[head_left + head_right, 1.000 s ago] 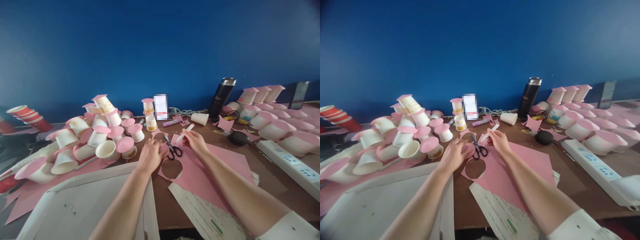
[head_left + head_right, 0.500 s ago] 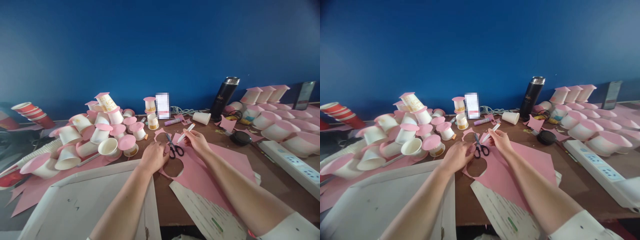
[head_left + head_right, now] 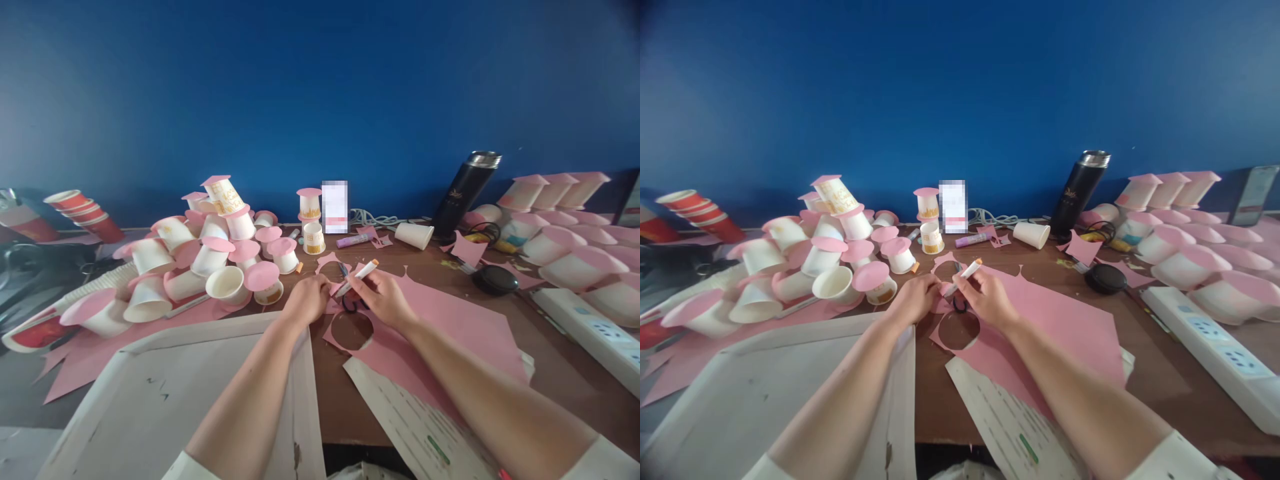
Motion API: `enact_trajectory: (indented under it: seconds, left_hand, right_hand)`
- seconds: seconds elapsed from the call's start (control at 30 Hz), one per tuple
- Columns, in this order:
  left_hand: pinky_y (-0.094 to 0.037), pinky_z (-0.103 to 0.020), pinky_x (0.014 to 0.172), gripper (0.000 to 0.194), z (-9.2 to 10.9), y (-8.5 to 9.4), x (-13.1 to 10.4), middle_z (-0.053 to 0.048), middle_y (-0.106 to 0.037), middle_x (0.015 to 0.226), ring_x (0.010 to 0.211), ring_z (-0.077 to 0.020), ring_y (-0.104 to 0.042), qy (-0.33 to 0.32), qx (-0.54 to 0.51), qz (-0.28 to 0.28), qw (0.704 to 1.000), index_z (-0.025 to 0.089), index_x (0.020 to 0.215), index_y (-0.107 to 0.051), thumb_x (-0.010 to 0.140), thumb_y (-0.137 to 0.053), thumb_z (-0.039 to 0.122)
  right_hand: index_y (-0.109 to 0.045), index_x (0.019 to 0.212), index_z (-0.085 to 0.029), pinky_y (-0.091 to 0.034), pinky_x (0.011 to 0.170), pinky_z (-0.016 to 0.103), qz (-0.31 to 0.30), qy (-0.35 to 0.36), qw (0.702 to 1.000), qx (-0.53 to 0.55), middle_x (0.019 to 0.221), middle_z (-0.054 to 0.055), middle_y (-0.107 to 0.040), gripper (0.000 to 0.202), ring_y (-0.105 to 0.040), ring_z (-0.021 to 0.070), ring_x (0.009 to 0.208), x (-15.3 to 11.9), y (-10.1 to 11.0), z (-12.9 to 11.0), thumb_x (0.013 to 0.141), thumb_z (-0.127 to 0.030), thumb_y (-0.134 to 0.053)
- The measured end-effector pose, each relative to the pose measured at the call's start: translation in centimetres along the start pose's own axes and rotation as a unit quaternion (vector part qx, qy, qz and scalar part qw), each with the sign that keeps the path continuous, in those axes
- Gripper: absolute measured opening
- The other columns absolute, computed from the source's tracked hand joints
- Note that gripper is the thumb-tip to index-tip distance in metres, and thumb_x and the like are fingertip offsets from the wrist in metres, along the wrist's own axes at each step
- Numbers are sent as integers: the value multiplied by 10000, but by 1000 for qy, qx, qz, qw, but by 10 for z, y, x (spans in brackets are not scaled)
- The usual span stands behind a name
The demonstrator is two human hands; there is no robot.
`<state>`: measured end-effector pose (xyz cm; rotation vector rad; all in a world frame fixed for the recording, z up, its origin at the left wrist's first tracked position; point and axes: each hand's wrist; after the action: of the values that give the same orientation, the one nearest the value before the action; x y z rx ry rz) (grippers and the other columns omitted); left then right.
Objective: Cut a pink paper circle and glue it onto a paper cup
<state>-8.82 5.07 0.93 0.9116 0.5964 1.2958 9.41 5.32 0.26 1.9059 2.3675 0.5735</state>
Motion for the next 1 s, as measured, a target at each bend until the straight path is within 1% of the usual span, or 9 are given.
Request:
enact_trajectory:
  seconds: [0.07, 0.17, 0.3, 0.47, 0.67, 0.87, 1.0]
  left_hand:
    - [-397, -271, 690, 247, -1, 1, 1, -38, -686, 837, 799, -191, -617, 10, -33, -10, 999, 204, 748, -594, 890, -416, 300]
    - [-408, -275, 708, 281, -3, 2, 2, -32, -680, 811, 787, -189, -612, 19, -63, -24, 998, 204, 729, -606, 884, -428, 356]
    - [-413, -273, 719, 256, -4, 2, 4, -32, -683, 820, 791, -184, -610, 21, -75, -20, 997, 201, 733, -619, 870, -441, 326]
    - [-417, -273, 737, 248, -5, 1, 4, -30, -687, 821, 797, -181, -614, 10, -77, -15, 997, 199, 724, -620, 867, -444, 302]
    - [-430, -273, 753, 261, -6, 0, 3, -35, -692, 843, 819, -184, -619, 5, -66, -14, 998, 198, 736, -629, 872, -416, 265]
    - [-416, -268, 698, 278, -8, -1, 5, -34, -670, 799, 780, -183, -602, 5, -45, -20, 999, 199, 706, -607, 874, -396, 266]
    - [-399, -271, 677, 278, -9, -2, 6, -40, -661, 795, 773, -183, -595, 7, -39, -20, 999, 197, 700, -590, 873, -385, 267]
  right_hand:
    - [-659, 880, -192, -484, 593, 261, -20, 29, 998, -44, 710, 19, -687, 321, -635, 164, 622, -1, -4, 1, 873, -484, -525]
    - [-674, 956, -208, -485, 670, 263, -27, 64, 993, -100, 776, 20, -701, 286, -649, 164, 692, -1, -8, 3, 897, -434, -508]
    - [-683, 980, -209, -484, 702, 268, -17, 92, 985, -148, 790, 29, -704, 286, -655, 172, 726, 0, -9, 5, 914, -405, -485]
    - [-684, 990, -223, -478, 751, 272, -22, 119, 982, -148, 914, 35, -709, 262, -654, 172, 799, -1, -11, 3, 920, -376, -483]
    - [-657, 967, -222, -469, 793, 299, -30, 119, 980, -159, 934, 49, -694, 230, -650, 200, 858, -1, -13, 3, 918, -367, -485]
    - [-631, 912, -211, -452, 789, 278, -47, 139, 970, -192, 904, 47, -665, 204, -632, 182, 843, -1, -12, -1, 932, -328, -465]
    - [-626, 920, -205, -441, 772, 270, -51, 143, 966, -207, 892, 49, -649, 205, -618, 181, 838, -1, -11, -4, 936, -327, -462]
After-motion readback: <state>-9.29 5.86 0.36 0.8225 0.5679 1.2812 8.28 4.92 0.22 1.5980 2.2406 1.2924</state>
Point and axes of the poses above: each hand's wrist, its own x-axis towards the middle knuckle, its own y-axis out of the back of the hand, z = x × y
